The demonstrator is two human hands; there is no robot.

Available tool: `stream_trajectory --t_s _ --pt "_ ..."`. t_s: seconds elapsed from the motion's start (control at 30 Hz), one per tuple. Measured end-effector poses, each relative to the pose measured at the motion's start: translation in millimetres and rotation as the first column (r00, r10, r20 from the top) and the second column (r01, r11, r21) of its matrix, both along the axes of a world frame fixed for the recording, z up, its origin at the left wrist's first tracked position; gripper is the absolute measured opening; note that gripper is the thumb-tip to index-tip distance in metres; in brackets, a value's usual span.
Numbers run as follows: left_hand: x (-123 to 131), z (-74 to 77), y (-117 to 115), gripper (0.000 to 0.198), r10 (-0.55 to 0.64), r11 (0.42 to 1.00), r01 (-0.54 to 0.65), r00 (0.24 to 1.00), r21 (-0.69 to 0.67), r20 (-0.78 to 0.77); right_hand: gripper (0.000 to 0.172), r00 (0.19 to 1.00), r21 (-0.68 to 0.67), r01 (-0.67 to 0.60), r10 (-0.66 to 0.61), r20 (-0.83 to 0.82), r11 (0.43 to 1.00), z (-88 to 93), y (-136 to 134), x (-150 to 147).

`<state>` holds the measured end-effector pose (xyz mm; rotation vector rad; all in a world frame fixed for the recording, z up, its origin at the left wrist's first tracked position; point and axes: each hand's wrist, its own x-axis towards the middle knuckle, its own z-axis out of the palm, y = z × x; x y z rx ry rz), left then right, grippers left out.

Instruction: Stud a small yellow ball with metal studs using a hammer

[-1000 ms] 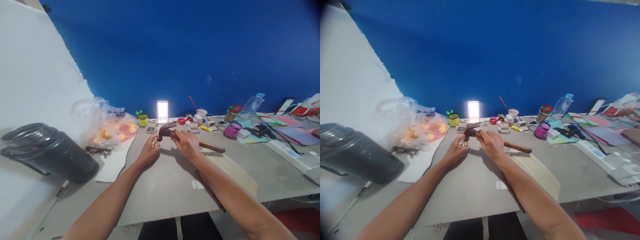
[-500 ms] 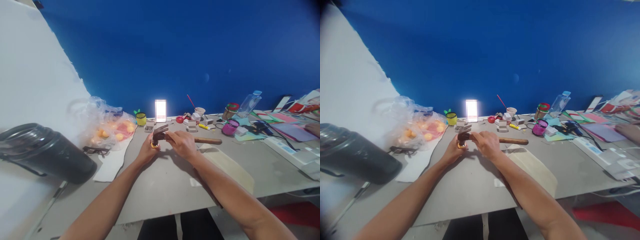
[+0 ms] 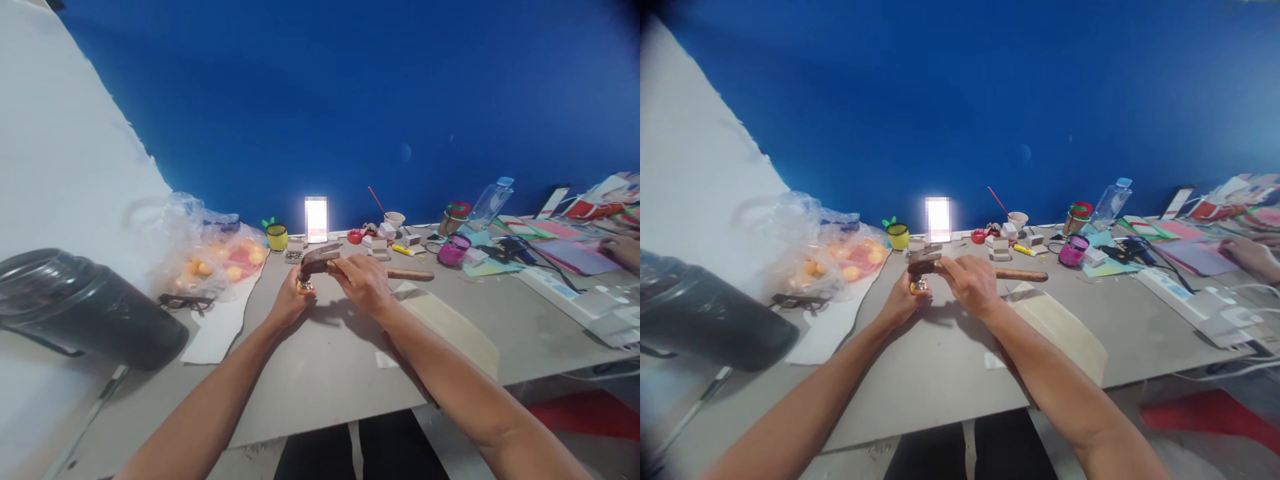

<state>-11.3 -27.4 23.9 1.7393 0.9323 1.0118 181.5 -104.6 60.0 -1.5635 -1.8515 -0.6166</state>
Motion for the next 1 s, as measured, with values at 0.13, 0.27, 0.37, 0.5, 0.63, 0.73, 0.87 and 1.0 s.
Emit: stream_trajectory --t_s 0.13,0.27,0.37,0.5,0.63,0.73,0.87,1.0 --pt "-2.1 0.0 -2.2 0.042 -0.072 0.994 0.071 0.997 -0.086 -0.01 0.029 0.988 -0.137 0.094 -0.11 -0.112 0.986 0.6 5.5 14.4" --pt "-3.4 -0.5 -2.5 0.035 -0.08 0.988 0.082 0.997 -0.13 0.017 0.03 0.951 -0.381 0.158 -0.244 -0.19 0.911 -6.9 16.7 31.7" --pt "-3.2 -0.4 -2.2 0.029 -0.073 0.989 0.072 0.997 -0.127 0.0 0.027 0.929 -0.537 0.158 -0.309 -0.204 0.829 -12.2 23.2 40.0" --pt "-2.8 -1.1 -2.1 0.026 -0.03 0.997 0.024 0.996 -0.074 -0.083 0.022 0.922 -0.6 0.192 -0.352 -0.16 0.777 -18.2 27.8 42.4" --pt "-2.7 -1.4 -2.1 0.024 -0.03 0.998 0.022 0.99 -0.058 -0.138 0.022 0.944 -0.574 0.209 -0.317 -0.094 0.792 -25.7 31.9 41.1" --pt "-2.2 -1.5 -1.2 0.021 -0.025 1.0 0.023 0.988 -0.017 -0.149 0.023 0.949 -0.574 0.202 -0.304 -0.086 0.794 -31.2 34.5 41.4" --pt "-1.3 -3.5 1.2 0.018 -0.012 0.999 0.017 0.991 0.032 -0.137 0.028 0.948 -0.459 0.181 -0.279 -0.155 0.87 -34.6 34.8 42.2" --pt "-1.6 -6.1 2.7 0.018 -0.037 0.999 0.04 0.993 0.023 -0.108 0.023 0.943 -0.476 0.15 -0.269 -0.194 0.867 -21.4 37.4 35.6"
